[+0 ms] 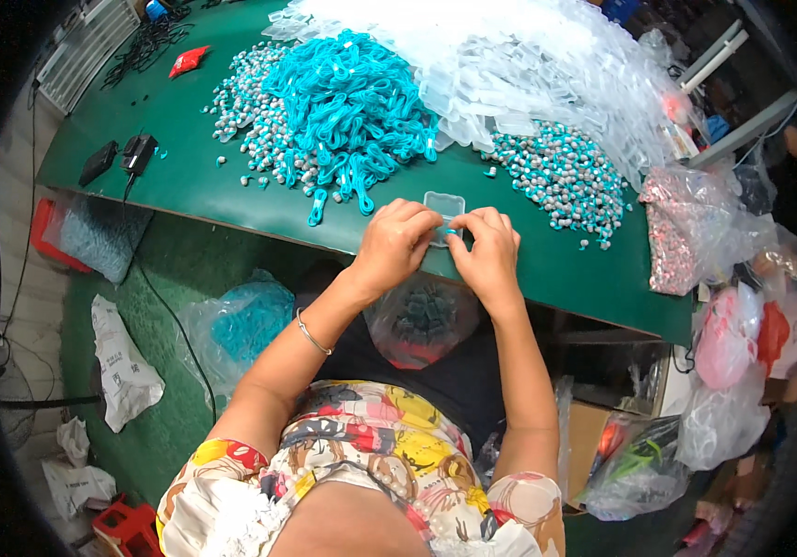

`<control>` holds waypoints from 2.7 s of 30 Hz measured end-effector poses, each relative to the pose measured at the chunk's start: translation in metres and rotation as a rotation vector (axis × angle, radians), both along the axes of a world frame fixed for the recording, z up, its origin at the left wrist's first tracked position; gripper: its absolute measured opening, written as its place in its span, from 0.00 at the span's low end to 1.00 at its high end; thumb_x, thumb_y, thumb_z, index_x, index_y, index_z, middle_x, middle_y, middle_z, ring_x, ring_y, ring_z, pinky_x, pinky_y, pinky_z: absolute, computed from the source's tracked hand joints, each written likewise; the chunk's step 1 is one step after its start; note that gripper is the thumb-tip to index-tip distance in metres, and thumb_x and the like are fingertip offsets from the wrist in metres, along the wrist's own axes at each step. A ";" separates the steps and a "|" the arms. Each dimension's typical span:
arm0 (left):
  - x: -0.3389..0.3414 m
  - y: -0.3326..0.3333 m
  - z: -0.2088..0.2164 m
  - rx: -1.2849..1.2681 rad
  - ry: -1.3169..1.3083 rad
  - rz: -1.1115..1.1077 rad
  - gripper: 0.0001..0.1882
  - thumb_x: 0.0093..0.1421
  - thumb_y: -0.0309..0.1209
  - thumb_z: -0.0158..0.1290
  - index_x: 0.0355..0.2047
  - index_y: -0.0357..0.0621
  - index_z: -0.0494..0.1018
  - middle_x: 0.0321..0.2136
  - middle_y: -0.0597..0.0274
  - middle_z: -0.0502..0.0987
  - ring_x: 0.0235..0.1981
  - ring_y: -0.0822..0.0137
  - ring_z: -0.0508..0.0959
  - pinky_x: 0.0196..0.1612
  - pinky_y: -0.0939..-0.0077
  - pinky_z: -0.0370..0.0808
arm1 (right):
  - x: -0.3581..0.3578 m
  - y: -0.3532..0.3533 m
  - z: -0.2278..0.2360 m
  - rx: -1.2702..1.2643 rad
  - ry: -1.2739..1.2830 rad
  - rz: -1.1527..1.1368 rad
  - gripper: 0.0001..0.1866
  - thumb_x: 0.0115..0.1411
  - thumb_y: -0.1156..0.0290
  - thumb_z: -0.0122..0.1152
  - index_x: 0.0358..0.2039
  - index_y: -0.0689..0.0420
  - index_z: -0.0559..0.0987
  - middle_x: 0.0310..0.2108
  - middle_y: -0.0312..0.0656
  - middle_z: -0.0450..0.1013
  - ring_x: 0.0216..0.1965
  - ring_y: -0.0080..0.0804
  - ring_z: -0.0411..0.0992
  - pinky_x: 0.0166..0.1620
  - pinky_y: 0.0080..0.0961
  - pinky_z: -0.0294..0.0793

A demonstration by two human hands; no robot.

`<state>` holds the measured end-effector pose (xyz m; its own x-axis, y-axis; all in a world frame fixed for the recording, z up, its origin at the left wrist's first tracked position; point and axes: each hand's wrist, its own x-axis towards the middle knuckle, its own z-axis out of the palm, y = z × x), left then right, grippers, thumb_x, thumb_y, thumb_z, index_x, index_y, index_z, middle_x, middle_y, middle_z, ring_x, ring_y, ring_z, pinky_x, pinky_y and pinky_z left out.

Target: The person assembles small keychains by placing turquoise plastic beads and attached cords into clear plastic cases. They repeatedly pick up a case, insert a bead and cord, close the case, and place it on the table, continuing this process throughout the clip.

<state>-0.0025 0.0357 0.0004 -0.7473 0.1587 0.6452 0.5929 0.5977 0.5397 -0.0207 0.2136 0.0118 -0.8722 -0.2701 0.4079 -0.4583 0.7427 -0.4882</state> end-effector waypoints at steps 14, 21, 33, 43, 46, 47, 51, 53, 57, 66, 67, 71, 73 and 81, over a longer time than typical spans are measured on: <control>0.001 -0.002 -0.001 0.025 0.013 -0.003 0.10 0.50 0.23 0.61 0.34 0.47 0.78 0.33 0.65 0.79 0.38 0.58 0.76 0.39 0.62 0.67 | -0.004 0.008 0.001 0.039 -0.054 0.053 0.08 0.50 0.66 0.70 0.31 0.51 0.84 0.36 0.36 0.75 0.42 0.39 0.72 0.47 0.38 0.68; 0.000 -0.005 0.003 -0.081 -0.031 -0.044 0.09 0.50 0.23 0.61 0.33 0.47 0.77 0.31 0.65 0.78 0.37 0.59 0.76 0.39 0.62 0.66 | -0.004 0.006 0.001 0.030 -0.047 0.043 0.07 0.50 0.66 0.70 0.30 0.50 0.84 0.35 0.36 0.76 0.43 0.39 0.71 0.47 0.38 0.68; 0.000 -0.006 0.001 -0.073 -0.020 -0.063 0.10 0.49 0.26 0.63 0.33 0.48 0.78 0.30 0.67 0.78 0.38 0.59 0.76 0.42 0.62 0.66 | -0.004 0.006 -0.001 0.018 -0.062 0.040 0.07 0.49 0.66 0.70 0.30 0.50 0.83 0.36 0.35 0.76 0.43 0.39 0.72 0.48 0.39 0.67; 0.009 -0.013 0.006 -0.036 -0.050 -0.028 0.23 0.46 0.32 0.66 0.43 0.46 0.76 0.41 0.57 0.73 0.44 0.55 0.72 0.42 0.60 0.65 | -0.007 0.007 0.012 -0.039 -0.113 0.087 0.07 0.53 0.66 0.68 0.32 0.51 0.84 0.34 0.35 0.77 0.40 0.38 0.73 0.45 0.37 0.69; 0.007 -0.013 0.002 -0.081 -0.087 -0.004 0.23 0.46 0.34 0.66 0.44 0.46 0.76 0.41 0.57 0.72 0.43 0.55 0.72 0.41 0.60 0.65 | -0.024 0.009 0.018 -0.046 -0.057 0.092 0.06 0.55 0.67 0.66 0.33 0.52 0.83 0.32 0.37 0.77 0.37 0.38 0.75 0.43 0.37 0.71; 0.006 -0.012 0.000 -0.104 -0.100 -0.006 0.23 0.46 0.35 0.66 0.44 0.46 0.76 0.41 0.58 0.72 0.43 0.55 0.72 0.41 0.60 0.65 | -0.033 0.007 0.019 -0.057 -0.031 0.097 0.06 0.55 0.67 0.66 0.33 0.52 0.83 0.32 0.37 0.77 0.36 0.38 0.75 0.42 0.37 0.72; 0.006 -0.011 -0.002 -0.111 -0.095 0.007 0.22 0.47 0.36 0.65 0.43 0.46 0.76 0.40 0.59 0.72 0.42 0.56 0.72 0.40 0.61 0.65 | -0.072 -0.019 0.013 -0.026 -0.025 0.061 0.08 0.54 0.65 0.67 0.34 0.53 0.82 0.31 0.40 0.78 0.38 0.40 0.76 0.42 0.39 0.72; 0.006 -0.012 -0.002 -0.114 -0.085 0.011 0.22 0.47 0.36 0.66 0.42 0.46 0.76 0.40 0.59 0.72 0.42 0.56 0.72 0.40 0.61 0.65 | -0.086 -0.036 0.007 0.063 0.064 0.003 0.10 0.53 0.66 0.68 0.35 0.55 0.82 0.33 0.41 0.79 0.36 0.39 0.77 0.39 0.36 0.74; 0.006 -0.013 -0.003 -0.105 -0.094 0.004 0.21 0.47 0.36 0.66 0.42 0.47 0.76 0.40 0.60 0.72 0.42 0.57 0.72 0.40 0.61 0.66 | -0.106 -0.057 -0.011 0.143 0.236 -0.086 0.11 0.51 0.66 0.70 0.34 0.55 0.80 0.33 0.40 0.79 0.35 0.39 0.78 0.37 0.35 0.76; 0.007 -0.010 -0.005 -0.069 -0.096 0.011 0.21 0.46 0.36 0.66 0.42 0.48 0.76 0.40 0.60 0.72 0.43 0.57 0.73 0.42 0.61 0.66 | -0.079 -0.016 0.002 -0.296 -0.062 0.047 0.09 0.52 0.78 0.64 0.35 0.60 0.80 0.29 0.40 0.77 0.27 0.28 0.74 0.35 0.24 0.74; 0.007 -0.011 -0.005 -0.068 -0.102 0.010 0.21 0.46 0.36 0.66 0.42 0.47 0.76 0.40 0.60 0.72 0.43 0.57 0.73 0.42 0.61 0.66 | -0.069 -0.009 0.003 -0.303 -0.063 0.093 0.09 0.52 0.79 0.64 0.35 0.60 0.80 0.29 0.40 0.77 0.28 0.28 0.74 0.35 0.24 0.74; 0.007 -0.012 -0.007 -0.062 -0.109 0.017 0.21 0.47 0.36 0.66 0.41 0.48 0.76 0.42 0.59 0.73 0.44 0.56 0.73 0.42 0.61 0.67 | -0.033 0.014 0.013 -0.262 -0.083 0.271 0.09 0.52 0.82 0.63 0.35 0.61 0.81 0.30 0.41 0.77 0.30 0.28 0.75 0.36 0.24 0.74; 0.006 -0.012 -0.006 -0.056 -0.090 0.020 0.26 0.46 0.36 0.67 0.45 0.46 0.73 0.39 0.60 0.74 0.42 0.56 0.73 0.42 0.61 0.66 | -0.023 0.016 0.019 -0.198 -0.085 0.283 0.08 0.51 0.81 0.64 0.33 0.60 0.81 0.31 0.40 0.77 0.33 0.32 0.76 0.39 0.28 0.73; 0.005 -0.011 0.000 -0.024 -0.131 0.012 0.30 0.45 0.35 0.68 0.48 0.45 0.70 0.36 0.60 0.74 0.41 0.55 0.73 0.40 0.60 0.66 | -0.022 0.011 0.024 0.072 0.155 0.381 0.09 0.48 0.80 0.65 0.31 0.54 0.80 0.32 0.37 0.76 0.38 0.37 0.74 0.45 0.34 0.67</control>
<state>0.0030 0.0245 0.0005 -0.8268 0.1635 0.5383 0.5112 0.6179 0.5974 -0.0422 0.2244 0.0357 -0.6337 -0.5943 0.4952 -0.7712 0.5351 -0.3447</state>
